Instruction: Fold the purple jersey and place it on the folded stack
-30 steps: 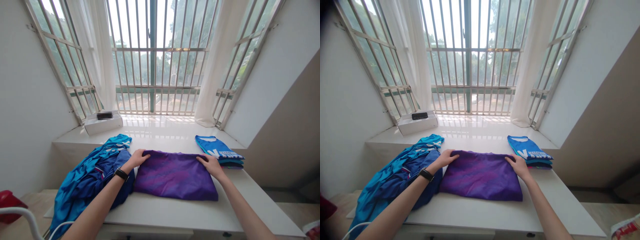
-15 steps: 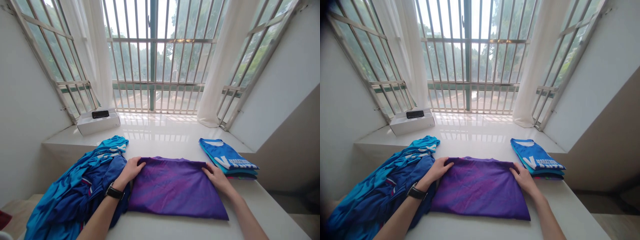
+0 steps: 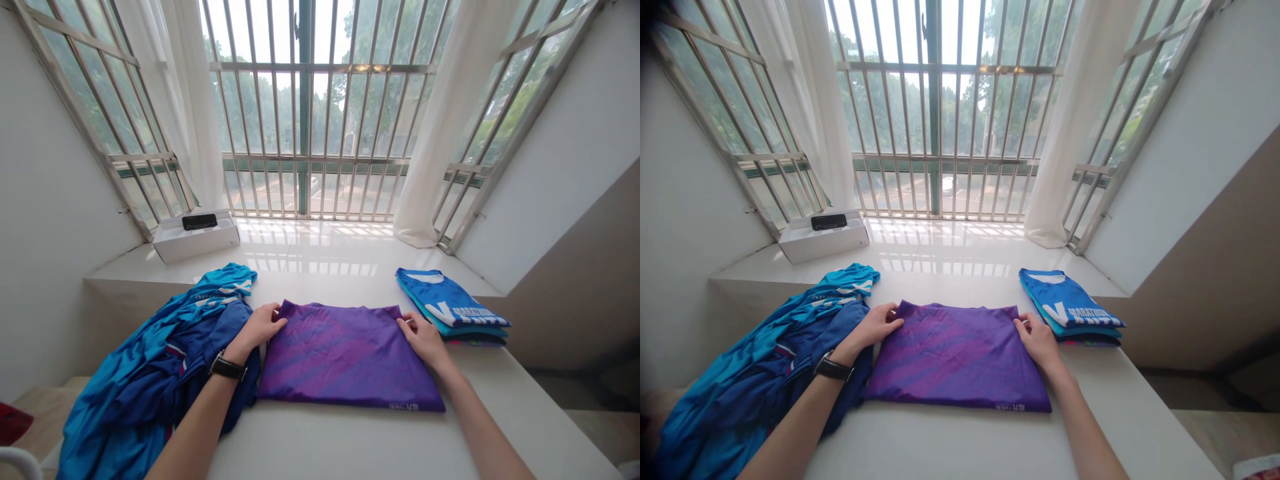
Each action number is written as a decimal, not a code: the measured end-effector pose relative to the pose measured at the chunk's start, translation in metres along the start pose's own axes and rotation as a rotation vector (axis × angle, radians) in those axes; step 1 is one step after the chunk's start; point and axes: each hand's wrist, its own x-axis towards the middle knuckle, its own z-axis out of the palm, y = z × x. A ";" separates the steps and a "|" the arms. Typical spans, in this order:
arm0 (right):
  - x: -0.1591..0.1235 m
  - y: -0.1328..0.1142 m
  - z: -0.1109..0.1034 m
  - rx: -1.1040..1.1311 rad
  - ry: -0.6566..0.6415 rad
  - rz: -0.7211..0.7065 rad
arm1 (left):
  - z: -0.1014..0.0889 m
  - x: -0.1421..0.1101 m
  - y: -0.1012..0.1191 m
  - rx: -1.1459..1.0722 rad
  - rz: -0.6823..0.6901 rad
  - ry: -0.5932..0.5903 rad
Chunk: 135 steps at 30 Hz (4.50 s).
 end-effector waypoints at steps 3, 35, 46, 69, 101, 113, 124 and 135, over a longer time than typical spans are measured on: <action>0.000 0.001 0.001 -0.017 0.029 -0.011 | -0.002 0.001 -0.005 -0.082 0.004 0.024; -0.072 -0.049 0.043 -0.483 -0.225 -0.318 | 0.048 -0.032 0.041 0.461 0.376 -0.120; 0.006 -0.053 0.020 -0.373 -0.133 -0.563 | 0.070 -0.078 0.087 0.533 0.174 -0.108; 0.017 -0.075 0.071 -0.244 -0.077 -0.600 | 0.070 -0.043 0.062 0.424 0.496 -0.043; -0.003 -0.074 0.085 -0.258 -0.142 -0.570 | 0.072 -0.043 0.078 0.329 0.636 -0.307; -0.015 -0.087 0.081 -0.260 -0.212 -0.589 | 0.073 -0.045 0.079 0.328 0.640 -0.191; -0.037 -0.102 0.074 -0.369 -0.047 -0.448 | 0.051 -0.054 0.086 0.087 0.801 -0.256; -0.035 -0.090 0.066 -0.213 -0.133 -0.409 | 0.025 -0.058 0.075 0.250 0.637 -0.441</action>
